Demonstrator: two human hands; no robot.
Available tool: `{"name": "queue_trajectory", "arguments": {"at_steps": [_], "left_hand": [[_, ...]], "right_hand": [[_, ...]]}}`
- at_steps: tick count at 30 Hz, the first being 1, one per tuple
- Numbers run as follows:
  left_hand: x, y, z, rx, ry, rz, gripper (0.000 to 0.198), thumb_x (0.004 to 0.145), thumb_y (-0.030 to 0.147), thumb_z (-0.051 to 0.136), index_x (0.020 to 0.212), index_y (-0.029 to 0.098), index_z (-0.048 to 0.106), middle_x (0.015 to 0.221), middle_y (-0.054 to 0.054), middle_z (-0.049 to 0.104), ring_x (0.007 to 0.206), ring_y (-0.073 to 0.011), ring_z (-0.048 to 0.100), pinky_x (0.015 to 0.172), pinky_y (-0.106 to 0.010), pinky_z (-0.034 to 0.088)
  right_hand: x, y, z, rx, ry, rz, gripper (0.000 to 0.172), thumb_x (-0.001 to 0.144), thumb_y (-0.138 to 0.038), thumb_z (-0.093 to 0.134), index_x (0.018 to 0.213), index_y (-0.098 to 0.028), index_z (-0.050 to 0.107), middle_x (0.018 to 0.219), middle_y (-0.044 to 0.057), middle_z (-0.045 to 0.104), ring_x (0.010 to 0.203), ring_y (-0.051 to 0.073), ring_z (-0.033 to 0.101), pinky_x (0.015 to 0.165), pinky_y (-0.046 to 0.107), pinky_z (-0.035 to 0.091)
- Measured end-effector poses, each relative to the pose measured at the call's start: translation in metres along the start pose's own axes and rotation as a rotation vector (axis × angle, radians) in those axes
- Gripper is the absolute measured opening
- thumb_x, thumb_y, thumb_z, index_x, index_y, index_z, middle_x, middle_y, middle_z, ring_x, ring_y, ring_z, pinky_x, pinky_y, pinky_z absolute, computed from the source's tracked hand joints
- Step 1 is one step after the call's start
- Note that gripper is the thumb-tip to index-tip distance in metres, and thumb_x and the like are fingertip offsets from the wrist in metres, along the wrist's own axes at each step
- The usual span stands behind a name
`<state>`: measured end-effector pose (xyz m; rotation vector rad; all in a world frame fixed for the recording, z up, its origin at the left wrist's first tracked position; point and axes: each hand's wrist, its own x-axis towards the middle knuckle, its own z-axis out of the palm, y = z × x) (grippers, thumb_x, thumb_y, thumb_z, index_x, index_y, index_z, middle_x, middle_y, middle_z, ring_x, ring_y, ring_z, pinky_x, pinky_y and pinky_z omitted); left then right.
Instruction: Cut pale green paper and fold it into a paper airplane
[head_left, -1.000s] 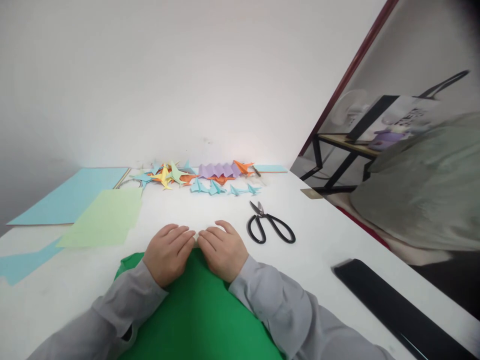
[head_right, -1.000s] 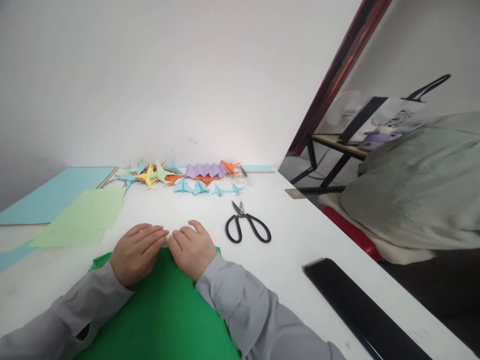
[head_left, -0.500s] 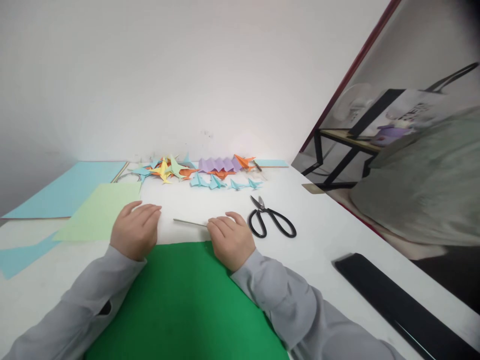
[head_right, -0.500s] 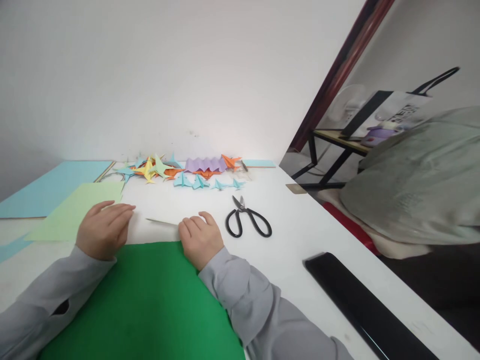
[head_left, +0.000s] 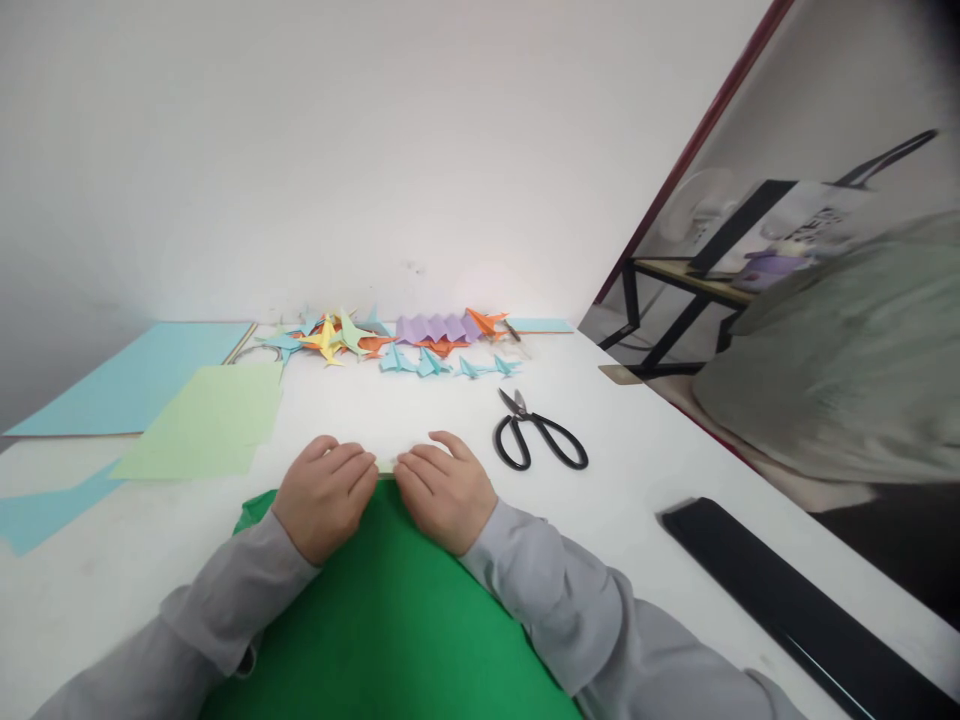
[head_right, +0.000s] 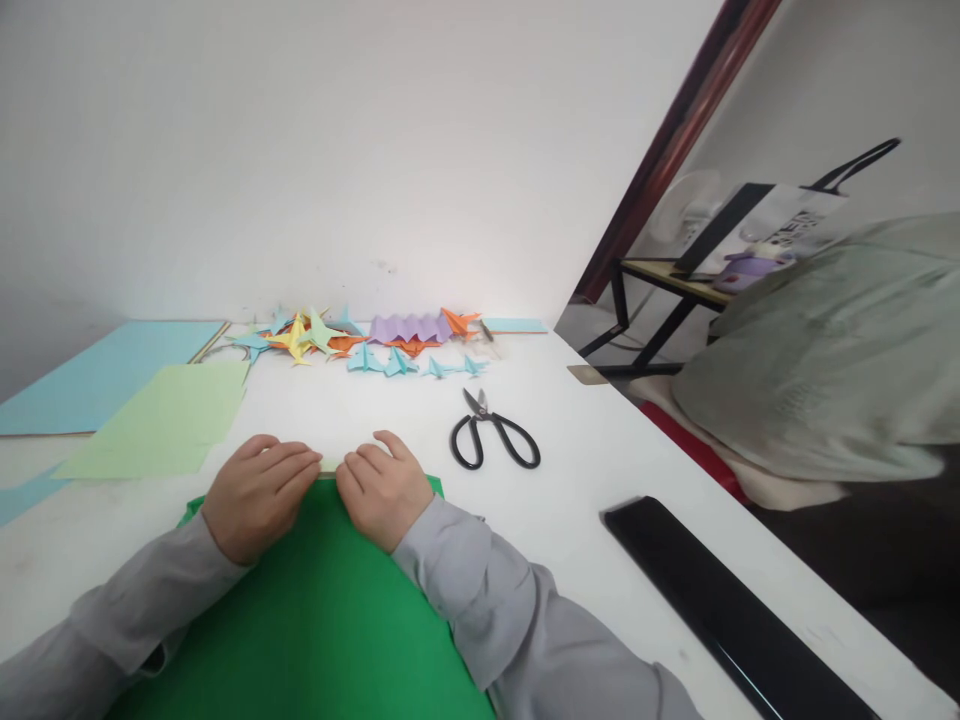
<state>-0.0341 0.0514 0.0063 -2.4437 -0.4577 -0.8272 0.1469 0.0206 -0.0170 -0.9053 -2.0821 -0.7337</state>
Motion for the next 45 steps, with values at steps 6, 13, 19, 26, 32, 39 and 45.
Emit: {"name": "queue_trajectory", "arguments": {"at_steps": [6, 13, 19, 26, 32, 39, 45], "left_hand": [[-0.003, -0.015, -0.005, 0.05, 0.026, -0.029, 0.018, 0.076, 0.002, 0.047, 0.08, 0.013, 0.061, 0.079, -0.005, 0.071, 0.073, -0.0193, 0.063, 0.061, -0.035, 0.041], [-0.006, -0.022, -0.006, 0.129, 0.058, -0.054, 0.017, 0.075, 0.002, 0.049, 0.079, 0.013, 0.061, 0.077, -0.008, 0.071, 0.073, -0.0208, 0.063, 0.059, -0.035, 0.041], [0.0, -0.005, -0.005, 0.037, -0.002, 0.005, 0.019, 0.079, 0.003, 0.045, 0.08, 0.013, 0.061, 0.08, -0.008, 0.07, 0.077, -0.0191, 0.063, 0.062, -0.035, 0.042], [0.006, 0.011, -0.003, 0.006, -0.022, 0.066, 0.02, 0.084, 0.006, 0.042, 0.084, 0.009, 0.062, 0.083, -0.01, 0.07, 0.076, -0.0188, 0.061, 0.064, -0.036, 0.044], [0.007, 0.008, -0.004, 0.013, -0.011, 0.08, 0.021, 0.084, 0.005, 0.042, 0.082, 0.011, 0.062, 0.079, -0.009, 0.07, 0.077, -0.019, 0.063, 0.074, -0.038, 0.046], [0.0, -0.016, -0.011, 0.158, 0.028, -0.014, 0.017, 0.079, 0.006, 0.047, 0.078, 0.017, 0.06, 0.081, -0.005, 0.072, 0.077, -0.0195, 0.065, 0.084, -0.044, 0.045], [-0.005, -0.031, -0.013, 0.251, 0.05, -0.043, 0.016, 0.078, 0.005, 0.05, 0.077, 0.018, 0.059, 0.077, -0.003, 0.073, 0.071, -0.0183, 0.066, 0.084, -0.044, 0.045]], "right_hand": [[-0.008, 0.01, 0.002, 0.015, 0.012, 0.15, 0.011, 0.08, -0.011, 0.05, 0.08, -0.016, 0.059, 0.073, 0.003, 0.069, 0.068, 0.015, 0.06, 0.079, 0.033, 0.043], [-0.013, 0.016, 0.003, 0.055, 0.093, 0.393, 0.013, 0.081, -0.011, 0.049, 0.08, -0.016, 0.061, 0.07, 0.004, 0.069, 0.066, 0.016, 0.06, 0.074, 0.034, 0.044], [-0.004, 0.001, 0.001, 0.158, -0.045, 0.116, 0.021, 0.083, -0.01, 0.047, 0.1, -0.014, 0.058, 0.095, 0.007, 0.07, 0.092, 0.019, 0.06, 0.086, 0.038, 0.039], [-0.007, 0.0, 0.006, 0.156, -0.065, 0.037, 0.022, 0.083, -0.007, 0.04, 0.093, -0.013, 0.059, 0.086, 0.007, 0.07, 0.088, 0.019, 0.059, 0.087, 0.038, 0.038], [-0.004, 0.0, -0.001, 0.169, -0.095, 0.051, 0.022, 0.08, -0.009, 0.041, 0.091, -0.015, 0.059, 0.084, 0.005, 0.069, 0.084, 0.018, 0.06, 0.084, 0.039, 0.038], [-0.007, 0.01, 0.002, 0.101, -0.011, 0.205, 0.018, 0.079, -0.007, 0.047, 0.087, -0.015, 0.062, 0.076, 0.003, 0.069, 0.072, 0.016, 0.06, 0.074, 0.033, 0.038], [-0.009, 0.013, 0.004, 0.098, 0.008, 0.232, 0.019, 0.08, -0.007, 0.047, 0.085, -0.014, 0.064, 0.074, 0.003, 0.069, 0.069, 0.016, 0.058, 0.07, 0.031, 0.039]]}}
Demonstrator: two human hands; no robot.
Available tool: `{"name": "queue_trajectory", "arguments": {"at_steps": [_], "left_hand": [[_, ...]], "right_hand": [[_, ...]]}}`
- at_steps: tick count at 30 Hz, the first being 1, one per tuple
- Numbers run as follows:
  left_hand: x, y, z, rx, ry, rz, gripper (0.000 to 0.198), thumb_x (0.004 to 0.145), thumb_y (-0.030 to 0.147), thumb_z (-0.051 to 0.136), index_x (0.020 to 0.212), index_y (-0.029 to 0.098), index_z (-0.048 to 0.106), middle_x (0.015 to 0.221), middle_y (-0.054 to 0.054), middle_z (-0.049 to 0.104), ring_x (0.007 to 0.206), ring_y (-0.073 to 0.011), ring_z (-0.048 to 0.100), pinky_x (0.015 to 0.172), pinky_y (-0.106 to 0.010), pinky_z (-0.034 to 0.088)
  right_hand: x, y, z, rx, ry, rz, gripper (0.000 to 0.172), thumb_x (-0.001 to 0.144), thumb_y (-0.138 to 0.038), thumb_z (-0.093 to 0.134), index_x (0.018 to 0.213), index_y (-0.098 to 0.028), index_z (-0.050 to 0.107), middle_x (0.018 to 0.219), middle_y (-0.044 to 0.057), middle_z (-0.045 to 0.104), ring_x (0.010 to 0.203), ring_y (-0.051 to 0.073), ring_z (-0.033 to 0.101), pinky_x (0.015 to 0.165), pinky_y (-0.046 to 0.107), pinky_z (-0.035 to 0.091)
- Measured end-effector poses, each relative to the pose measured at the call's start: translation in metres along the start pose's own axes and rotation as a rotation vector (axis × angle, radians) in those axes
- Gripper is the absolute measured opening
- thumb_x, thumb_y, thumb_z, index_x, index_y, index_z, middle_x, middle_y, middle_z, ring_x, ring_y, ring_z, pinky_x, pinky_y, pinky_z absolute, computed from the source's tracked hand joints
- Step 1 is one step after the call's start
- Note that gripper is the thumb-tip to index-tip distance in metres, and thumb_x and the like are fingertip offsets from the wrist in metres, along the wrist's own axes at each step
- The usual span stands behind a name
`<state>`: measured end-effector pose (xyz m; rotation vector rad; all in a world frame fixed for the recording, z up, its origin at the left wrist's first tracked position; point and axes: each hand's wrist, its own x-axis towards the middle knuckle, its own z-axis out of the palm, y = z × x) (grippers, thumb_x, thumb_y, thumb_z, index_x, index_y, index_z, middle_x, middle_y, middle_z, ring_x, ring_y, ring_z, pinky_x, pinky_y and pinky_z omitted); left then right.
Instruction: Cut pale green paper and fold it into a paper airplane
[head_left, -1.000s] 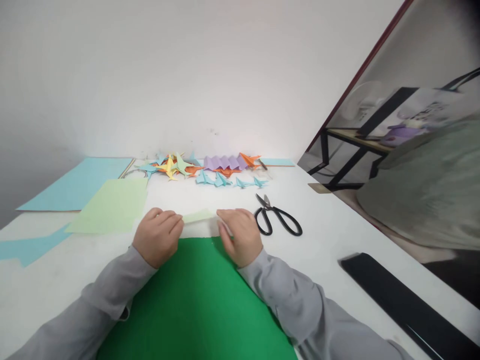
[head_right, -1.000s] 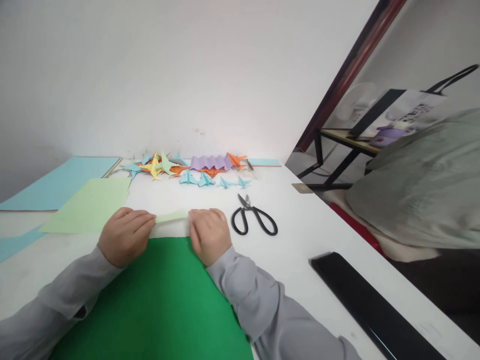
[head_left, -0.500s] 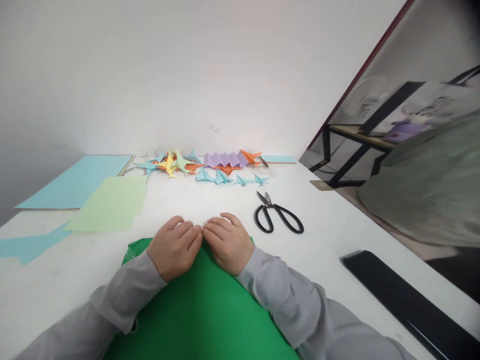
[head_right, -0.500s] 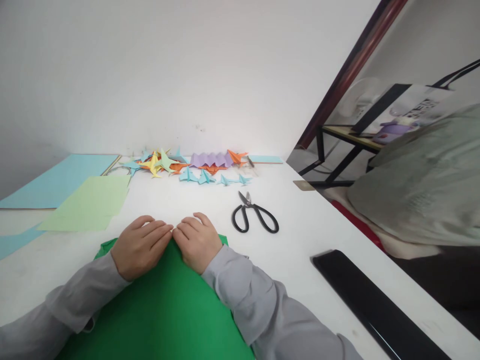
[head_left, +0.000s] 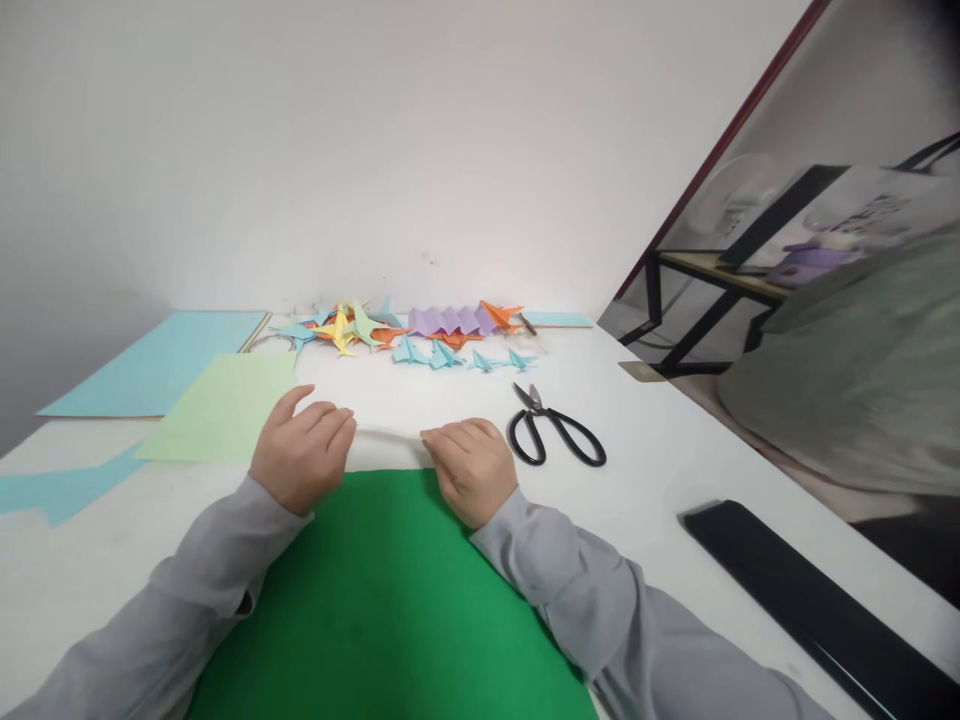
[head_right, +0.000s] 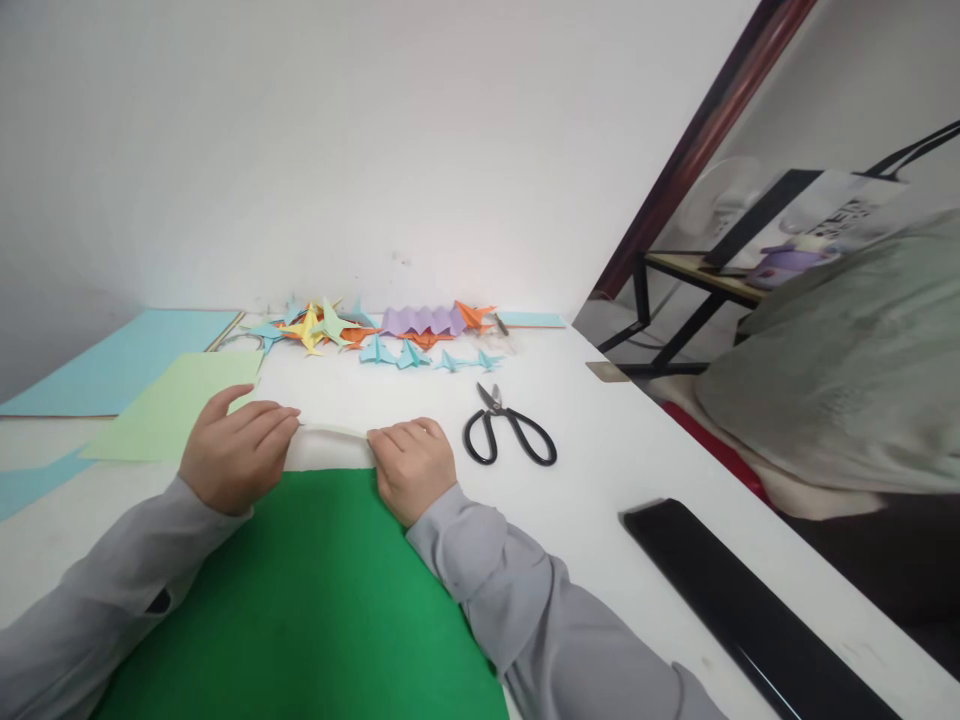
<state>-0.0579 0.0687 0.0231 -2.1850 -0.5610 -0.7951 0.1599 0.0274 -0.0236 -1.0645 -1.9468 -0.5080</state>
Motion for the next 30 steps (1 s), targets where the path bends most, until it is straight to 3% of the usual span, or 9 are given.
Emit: {"name": "queue_trajectory", "arguments": {"at_steps": [6, 11, 15, 24, 27, 30], "left_hand": [[-0.001, -0.009, -0.004, 0.042, 0.038, -0.089, 0.014, 0.077, 0.005, 0.052, 0.079, 0.017, 0.058, 0.077, -0.005, 0.073, 0.069, -0.019, 0.065, 0.083, -0.044, 0.045], [0.009, 0.023, -0.008, -0.115, -0.002, 0.006, 0.015, 0.082, 0.013, 0.055, 0.095, 0.015, 0.06, 0.103, -0.008, 0.07, 0.095, -0.0236, 0.063, 0.089, -0.045, 0.042], [0.01, 0.04, -0.004, -0.191, -0.03, 0.065, 0.02, 0.085, 0.007, 0.044, 0.086, 0.015, 0.062, 0.091, -0.005, 0.072, 0.088, -0.0202, 0.063, 0.087, -0.042, 0.044], [-0.001, 0.014, 0.003, -0.097, -0.038, 0.02, 0.021, 0.081, 0.003, 0.045, 0.077, 0.016, 0.061, 0.085, -0.004, 0.073, 0.079, -0.0199, 0.065, 0.08, -0.042, 0.046], [0.0, 0.015, 0.003, -0.097, -0.049, 0.033, 0.022, 0.081, 0.004, 0.045, 0.077, 0.017, 0.062, 0.085, -0.004, 0.073, 0.079, -0.0193, 0.065, 0.08, -0.042, 0.046], [0.002, 0.025, 0.002, -0.161, -0.05, 0.05, 0.023, 0.083, 0.005, 0.043, 0.076, 0.017, 0.062, 0.083, -0.004, 0.072, 0.079, -0.0181, 0.064, 0.082, -0.04, 0.046]], "right_hand": [[-0.003, 0.009, -0.001, -0.074, 0.026, 0.088, 0.02, 0.079, -0.007, 0.047, 0.084, -0.016, 0.064, 0.071, 0.004, 0.068, 0.068, 0.016, 0.059, 0.069, 0.03, 0.039], [0.002, -0.004, -0.003, -0.019, -0.042, -0.107, 0.023, 0.079, -0.006, 0.043, 0.089, -0.015, 0.061, 0.078, 0.005, 0.069, 0.075, 0.017, 0.06, 0.076, 0.034, 0.04], [0.005, -0.017, -0.005, 0.013, -0.074, -0.188, 0.024, 0.08, -0.007, 0.041, 0.094, -0.015, 0.059, 0.083, 0.006, 0.07, 0.081, 0.017, 0.061, 0.081, 0.036, 0.039], [0.0, 0.001, -0.003, -0.027, -0.03, 0.008, 0.017, 0.078, -0.007, 0.047, 0.08, -0.015, 0.062, 0.072, 0.005, 0.068, 0.072, 0.018, 0.06, 0.071, 0.033, 0.041], [0.001, 0.0, -0.005, -0.015, 0.009, 0.073, 0.02, 0.083, -0.01, 0.045, 0.093, -0.014, 0.062, 0.081, 0.008, 0.069, 0.079, 0.019, 0.06, 0.074, 0.034, 0.043], [0.004, -0.008, -0.005, 0.041, -0.053, -0.014, 0.026, 0.087, -0.019, 0.046, 0.109, -0.011, 0.056, 0.097, 0.012, 0.068, 0.092, 0.021, 0.059, 0.081, 0.036, 0.042]]}}
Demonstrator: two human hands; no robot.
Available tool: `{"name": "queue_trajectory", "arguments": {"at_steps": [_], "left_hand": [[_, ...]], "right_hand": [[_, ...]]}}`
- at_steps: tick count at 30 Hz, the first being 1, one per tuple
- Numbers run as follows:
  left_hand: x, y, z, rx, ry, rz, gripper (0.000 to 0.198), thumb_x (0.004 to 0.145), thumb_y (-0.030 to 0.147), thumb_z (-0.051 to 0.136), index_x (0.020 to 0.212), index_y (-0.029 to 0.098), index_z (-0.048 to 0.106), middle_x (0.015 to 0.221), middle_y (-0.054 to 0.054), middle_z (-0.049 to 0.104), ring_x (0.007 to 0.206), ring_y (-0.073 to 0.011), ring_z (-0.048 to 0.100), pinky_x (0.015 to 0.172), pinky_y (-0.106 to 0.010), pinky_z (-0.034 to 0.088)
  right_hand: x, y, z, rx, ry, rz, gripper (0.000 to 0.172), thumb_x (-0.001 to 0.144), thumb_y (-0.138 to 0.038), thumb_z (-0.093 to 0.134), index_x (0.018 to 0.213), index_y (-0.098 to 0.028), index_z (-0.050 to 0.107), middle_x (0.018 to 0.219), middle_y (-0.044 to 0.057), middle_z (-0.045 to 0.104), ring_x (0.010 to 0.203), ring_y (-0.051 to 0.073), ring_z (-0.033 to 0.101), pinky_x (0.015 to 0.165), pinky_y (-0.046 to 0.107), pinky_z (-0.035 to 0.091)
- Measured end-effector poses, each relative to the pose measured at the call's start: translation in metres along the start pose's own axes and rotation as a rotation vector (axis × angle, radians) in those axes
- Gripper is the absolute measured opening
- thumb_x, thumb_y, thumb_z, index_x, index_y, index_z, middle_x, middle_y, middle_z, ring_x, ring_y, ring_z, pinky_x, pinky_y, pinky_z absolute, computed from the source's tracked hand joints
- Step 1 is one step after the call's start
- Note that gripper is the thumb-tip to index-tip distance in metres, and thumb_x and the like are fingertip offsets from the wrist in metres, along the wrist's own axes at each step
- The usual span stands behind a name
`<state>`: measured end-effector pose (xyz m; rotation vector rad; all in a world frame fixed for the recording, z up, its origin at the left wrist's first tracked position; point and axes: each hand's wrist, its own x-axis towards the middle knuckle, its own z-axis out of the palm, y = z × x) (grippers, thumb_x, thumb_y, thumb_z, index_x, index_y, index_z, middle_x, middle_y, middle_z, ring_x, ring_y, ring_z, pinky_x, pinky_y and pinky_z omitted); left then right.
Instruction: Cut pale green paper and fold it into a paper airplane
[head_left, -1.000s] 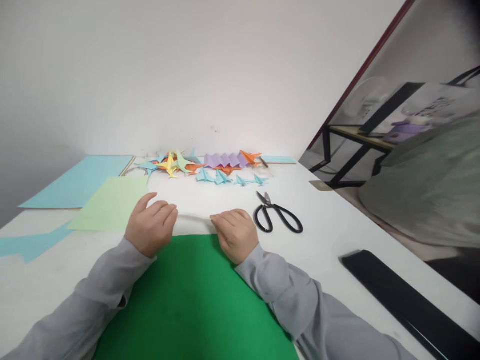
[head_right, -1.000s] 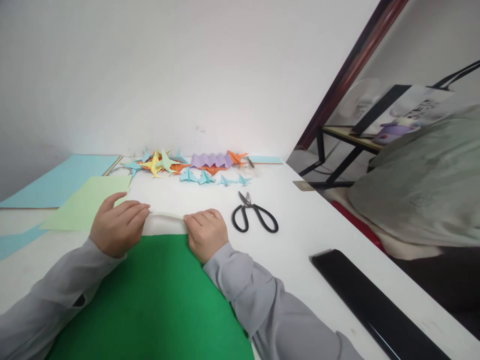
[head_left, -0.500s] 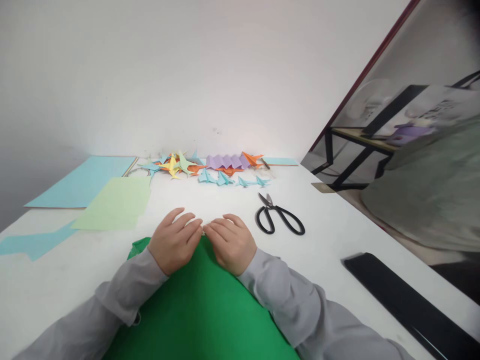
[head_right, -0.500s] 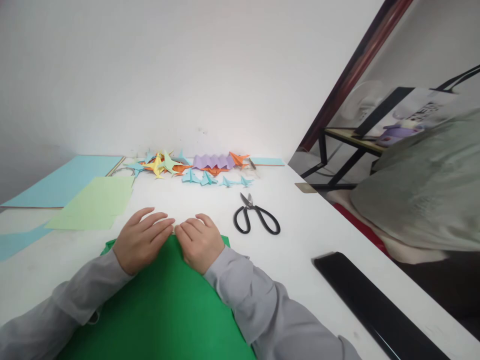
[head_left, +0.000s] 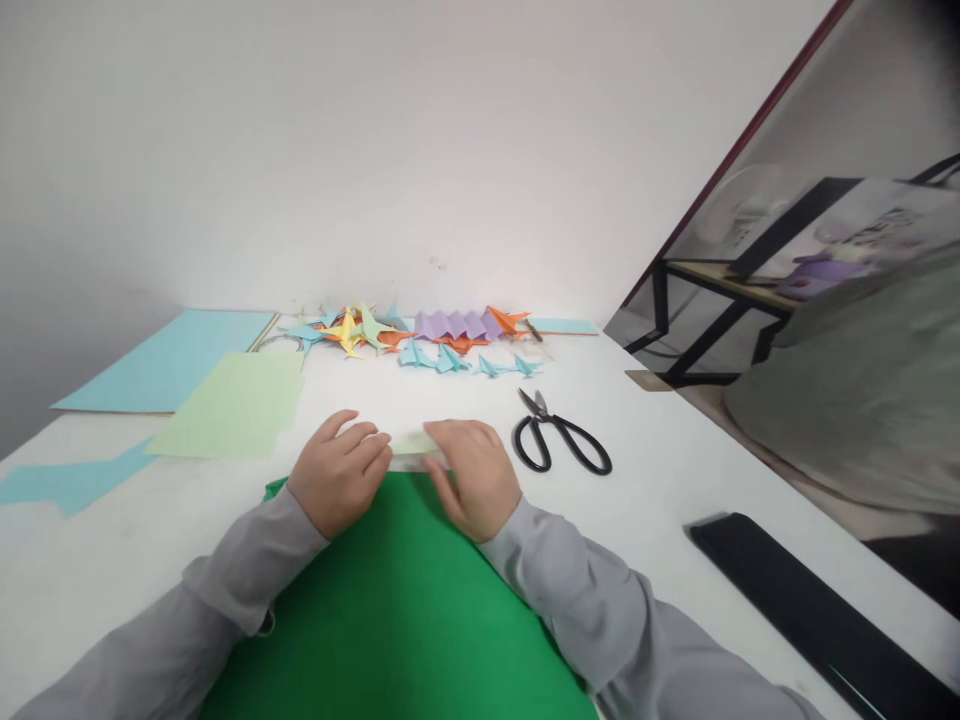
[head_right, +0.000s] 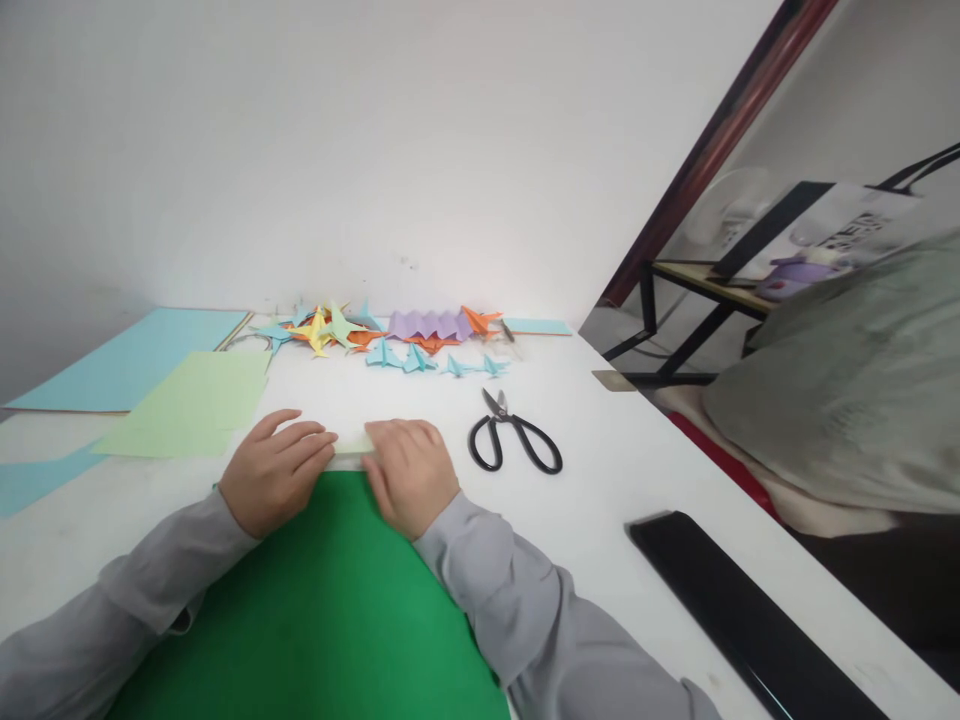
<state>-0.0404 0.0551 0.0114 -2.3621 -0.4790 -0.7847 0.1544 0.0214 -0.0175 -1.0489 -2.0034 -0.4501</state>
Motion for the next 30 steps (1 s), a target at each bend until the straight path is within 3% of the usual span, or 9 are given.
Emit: {"name": "queue_trajectory", "arguments": {"at_steps": [4, 8, 17, 20, 24, 27, 28, 30], "left_hand": [[0.004, 0.013, 0.001, -0.093, 0.008, 0.003, 0.026, 0.084, 0.005, 0.039, 0.078, 0.016, 0.062, 0.079, -0.004, 0.071, 0.075, -0.0165, 0.063, 0.083, -0.039, 0.045], [0.004, 0.015, 0.0, -0.11, -0.015, 0.007, 0.024, 0.082, 0.005, 0.04, 0.082, 0.016, 0.062, 0.083, -0.006, 0.071, 0.074, -0.0169, 0.063, 0.083, -0.04, 0.045], [-0.013, -0.023, 0.003, 0.092, -0.049, -0.094, 0.02, 0.077, 0.004, 0.044, 0.076, 0.016, 0.061, 0.075, -0.006, 0.071, 0.066, -0.0184, 0.064, 0.079, -0.042, 0.046], [-0.019, -0.032, 0.007, 0.072, -0.026, -0.219, 0.02, 0.077, 0.006, 0.045, 0.071, 0.017, 0.062, 0.071, -0.005, 0.071, 0.062, -0.019, 0.064, 0.075, -0.041, 0.048], [-0.015, -0.02, 0.006, -0.277, -0.004, -0.57, 0.023, 0.081, 0.017, 0.045, 0.071, 0.016, 0.065, 0.07, -0.006, 0.072, 0.064, -0.0194, 0.066, 0.062, -0.033, 0.051], [0.0, 0.003, 0.0, -0.825, -0.141, -0.927, 0.022, 0.078, 0.028, 0.052, 0.07, 0.015, 0.068, 0.06, -0.005, 0.07, 0.055, -0.0166, 0.064, 0.053, -0.027, 0.051], [0.005, 0.01, -0.002, -1.026, -0.207, -1.022, 0.024, 0.077, 0.033, 0.055, 0.073, 0.014, 0.069, 0.062, -0.005, 0.071, 0.057, -0.0174, 0.065, 0.053, -0.027, 0.052], [0.014, 0.021, -0.005, -1.346, -0.217, -1.19, 0.027, 0.071, 0.04, 0.063, 0.077, 0.014, 0.069, 0.07, -0.006, 0.072, 0.069, -0.0208, 0.068, 0.057, -0.028, 0.055]], "right_hand": [[0.001, -0.009, 0.003, 0.004, -0.035, -0.148, 0.018, 0.087, -0.014, 0.047, 0.102, -0.014, 0.057, 0.092, 0.007, 0.07, 0.089, 0.017, 0.06, 0.086, 0.036, 0.04], [-0.001, -0.008, 0.003, 0.011, -0.003, -0.183, 0.018, 0.083, -0.005, 0.044, 0.089, -0.015, 0.058, 0.077, 0.003, 0.07, 0.08, 0.016, 0.062, 0.084, 0.035, 0.04], [-0.006, 0.009, -0.002, -0.082, 0.094, 0.068, 0.019, 0.079, -0.004, 0.045, 0.082, -0.018, 0.058, 0.072, 0.003, 0.068, 0.071, 0.016, 0.061, 0.079, 0.033, 0.04], [-0.005, 0.011, -0.002, -0.119, 0.137, 0.126, 0.017, 0.081, -0.005, 0.047, 0.082, -0.017, 0.058, 0.072, 0.004, 0.069, 0.071, 0.016, 0.062, 0.08, 0.034, 0.04], [-0.002, 0.008, -0.002, -0.113, 0.194, 0.089, 0.011, 0.081, -0.007, 0.053, 0.081, -0.016, 0.06, 0.072, 0.003, 0.07, 0.071, 0.015, 0.063, 0.077, 0.032, 0.042], [0.0, 0.003, -0.003, -0.102, 0.228, 0.024, 0.009, 0.079, -0.007, 0.057, 0.083, -0.015, 0.06, 0.072, 0.003, 0.071, 0.073, 0.016, 0.065, 0.078, 0.033, 0.042], [0.0, 0.001, -0.004, -0.095, 0.23, -0.012, 0.011, 0.079, -0.007, 0.058, 0.085, -0.015, 0.06, 0.074, 0.003, 0.071, 0.075, 0.017, 0.066, 0.08, 0.034, 0.042], [-0.001, -0.004, -0.007, -0.071, 0.213, -0.108, 0.013, 0.079, -0.006, 0.059, 0.089, -0.014, 0.06, 0.08, 0.004, 0.073, 0.082, 0.019, 0.066, 0.084, 0.037, 0.042]]}}
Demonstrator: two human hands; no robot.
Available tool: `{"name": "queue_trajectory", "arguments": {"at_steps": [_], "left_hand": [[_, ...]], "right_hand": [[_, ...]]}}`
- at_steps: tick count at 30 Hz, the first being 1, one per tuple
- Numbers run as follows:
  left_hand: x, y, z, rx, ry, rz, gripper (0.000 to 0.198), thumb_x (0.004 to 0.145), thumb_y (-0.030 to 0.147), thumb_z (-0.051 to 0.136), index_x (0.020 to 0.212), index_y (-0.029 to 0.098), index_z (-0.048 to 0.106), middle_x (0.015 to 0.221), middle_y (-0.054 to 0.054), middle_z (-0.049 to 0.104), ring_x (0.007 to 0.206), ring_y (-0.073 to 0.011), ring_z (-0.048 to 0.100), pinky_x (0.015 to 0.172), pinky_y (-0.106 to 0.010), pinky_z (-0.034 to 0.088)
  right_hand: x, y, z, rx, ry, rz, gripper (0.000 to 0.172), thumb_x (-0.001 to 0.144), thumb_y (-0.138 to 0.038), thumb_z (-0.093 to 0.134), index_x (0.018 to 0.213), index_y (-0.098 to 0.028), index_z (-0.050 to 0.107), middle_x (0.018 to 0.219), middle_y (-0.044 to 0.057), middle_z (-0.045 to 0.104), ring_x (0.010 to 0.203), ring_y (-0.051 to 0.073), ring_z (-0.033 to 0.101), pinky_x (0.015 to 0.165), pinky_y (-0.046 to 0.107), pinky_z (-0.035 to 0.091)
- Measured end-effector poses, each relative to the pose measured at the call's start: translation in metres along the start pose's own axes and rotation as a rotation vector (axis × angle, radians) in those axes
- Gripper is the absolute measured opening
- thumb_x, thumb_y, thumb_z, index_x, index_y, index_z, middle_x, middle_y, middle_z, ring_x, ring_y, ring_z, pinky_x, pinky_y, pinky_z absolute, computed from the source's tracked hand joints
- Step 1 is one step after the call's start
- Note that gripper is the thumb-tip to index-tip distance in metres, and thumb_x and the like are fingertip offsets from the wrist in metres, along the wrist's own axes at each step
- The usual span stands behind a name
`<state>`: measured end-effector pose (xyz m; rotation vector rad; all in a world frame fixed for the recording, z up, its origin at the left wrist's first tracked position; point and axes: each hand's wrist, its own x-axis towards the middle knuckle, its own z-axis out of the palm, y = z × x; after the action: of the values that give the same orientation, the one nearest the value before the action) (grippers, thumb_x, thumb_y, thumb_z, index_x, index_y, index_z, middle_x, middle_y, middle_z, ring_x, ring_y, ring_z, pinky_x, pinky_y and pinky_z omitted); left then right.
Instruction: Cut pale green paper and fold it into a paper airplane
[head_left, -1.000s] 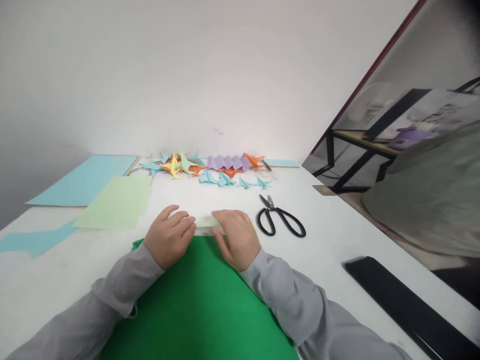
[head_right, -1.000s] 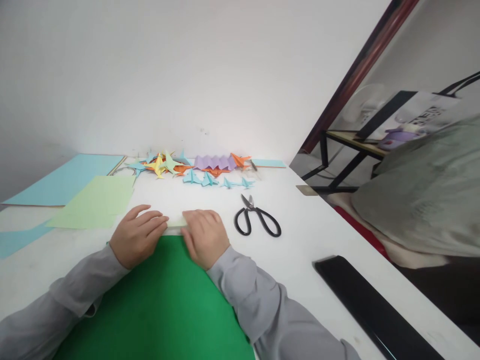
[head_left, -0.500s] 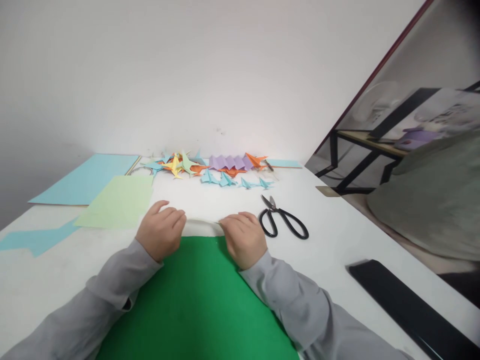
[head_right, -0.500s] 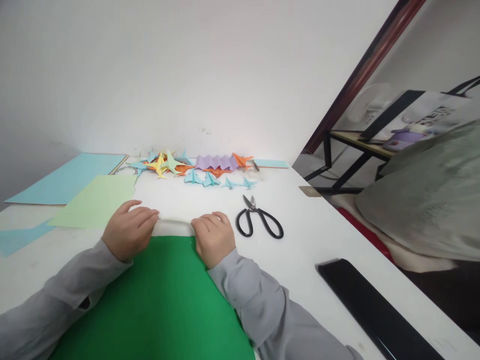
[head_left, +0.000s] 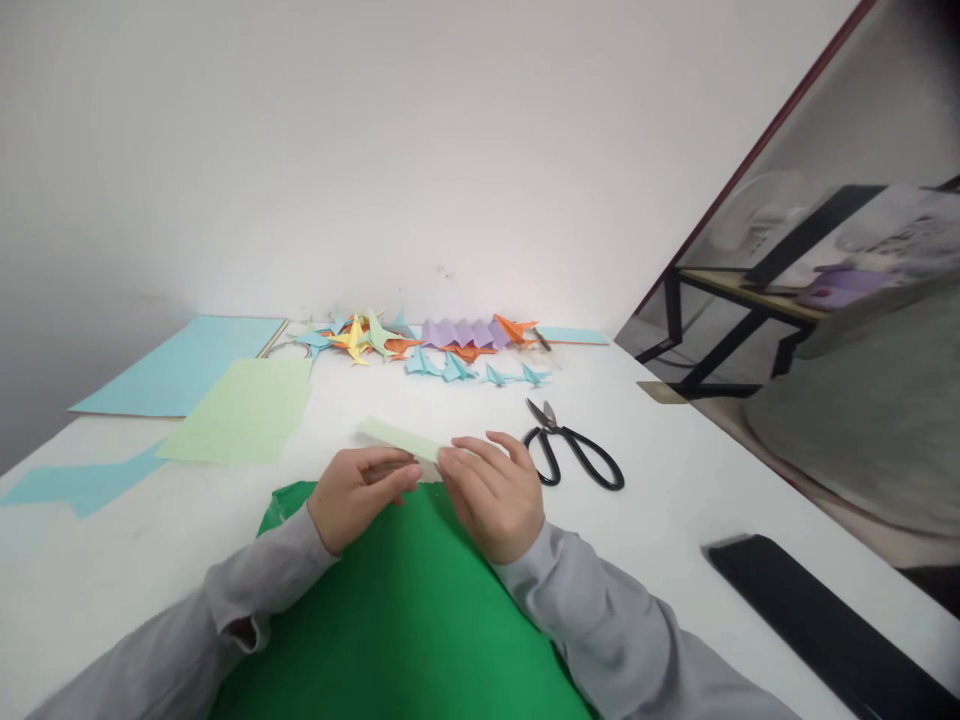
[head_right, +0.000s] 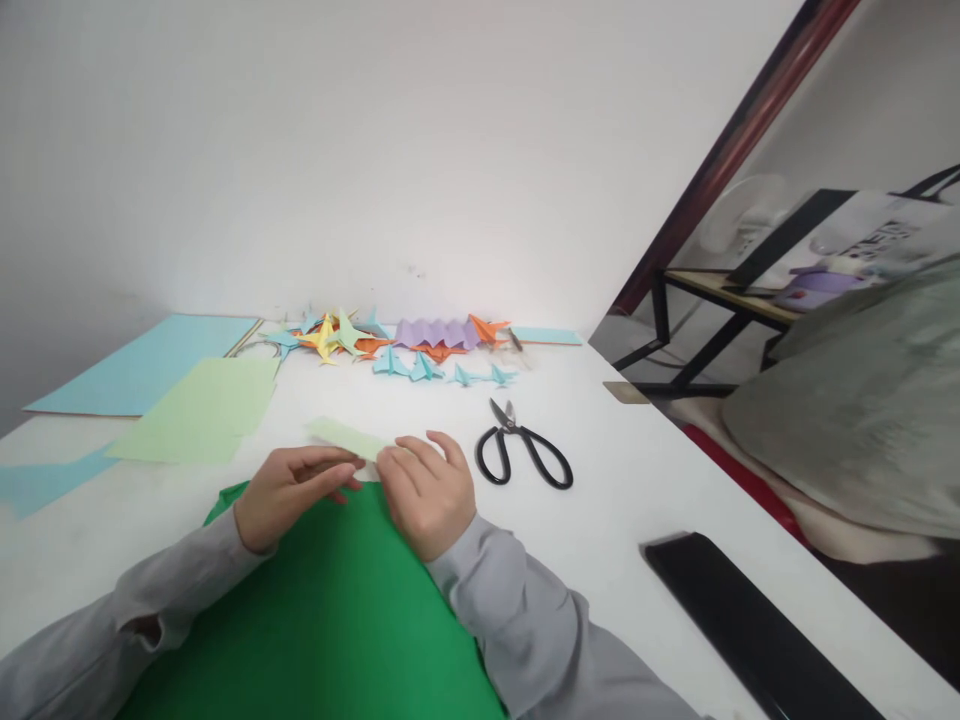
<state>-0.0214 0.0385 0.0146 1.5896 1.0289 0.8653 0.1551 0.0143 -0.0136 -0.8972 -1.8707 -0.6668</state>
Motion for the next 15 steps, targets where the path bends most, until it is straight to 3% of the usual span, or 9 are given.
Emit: {"name": "queue_trajectory", "arguments": {"at_steps": [5, 9, 15], "left_hand": [[0.001, 0.004, 0.005, -0.372, 0.03, -0.263, 0.036, 0.058, 0.046, 0.073, 0.051, 0.014, 0.059, 0.053, -0.004, 0.067, 0.056, -0.0191, 0.065, 0.06, -0.031, 0.055], [0.004, 0.004, -0.002, -0.469, 0.101, -0.292, 0.033, 0.057, 0.042, 0.074, 0.054, 0.012, 0.062, 0.054, -0.007, 0.067, 0.053, -0.0179, 0.064, 0.055, -0.029, 0.055], [0.011, 0.004, -0.016, -0.584, 0.324, -0.263, 0.023, 0.056, 0.03, 0.075, 0.055, 0.011, 0.062, 0.049, -0.004, 0.063, 0.047, -0.015, 0.062, 0.05, -0.025, 0.054]], "right_hand": [[0.001, -0.012, -0.006, 0.049, -0.023, -0.122, 0.006, 0.08, -0.009, 0.062, 0.083, -0.014, 0.06, 0.078, 0.004, 0.073, 0.087, 0.02, 0.067, 0.087, 0.04, 0.043], [0.003, -0.016, -0.006, 0.038, -0.003, -0.118, 0.013, 0.077, -0.01, 0.066, 0.07, -0.015, 0.057, 0.078, 0.003, 0.073, 0.083, 0.017, 0.067, 0.087, 0.038, 0.043], [0.004, -0.02, -0.008, 0.103, -0.006, -0.2, 0.014, 0.074, -0.006, 0.068, 0.069, -0.013, 0.058, 0.082, 0.006, 0.073, 0.085, 0.018, 0.067, 0.086, 0.038, 0.043]]}}
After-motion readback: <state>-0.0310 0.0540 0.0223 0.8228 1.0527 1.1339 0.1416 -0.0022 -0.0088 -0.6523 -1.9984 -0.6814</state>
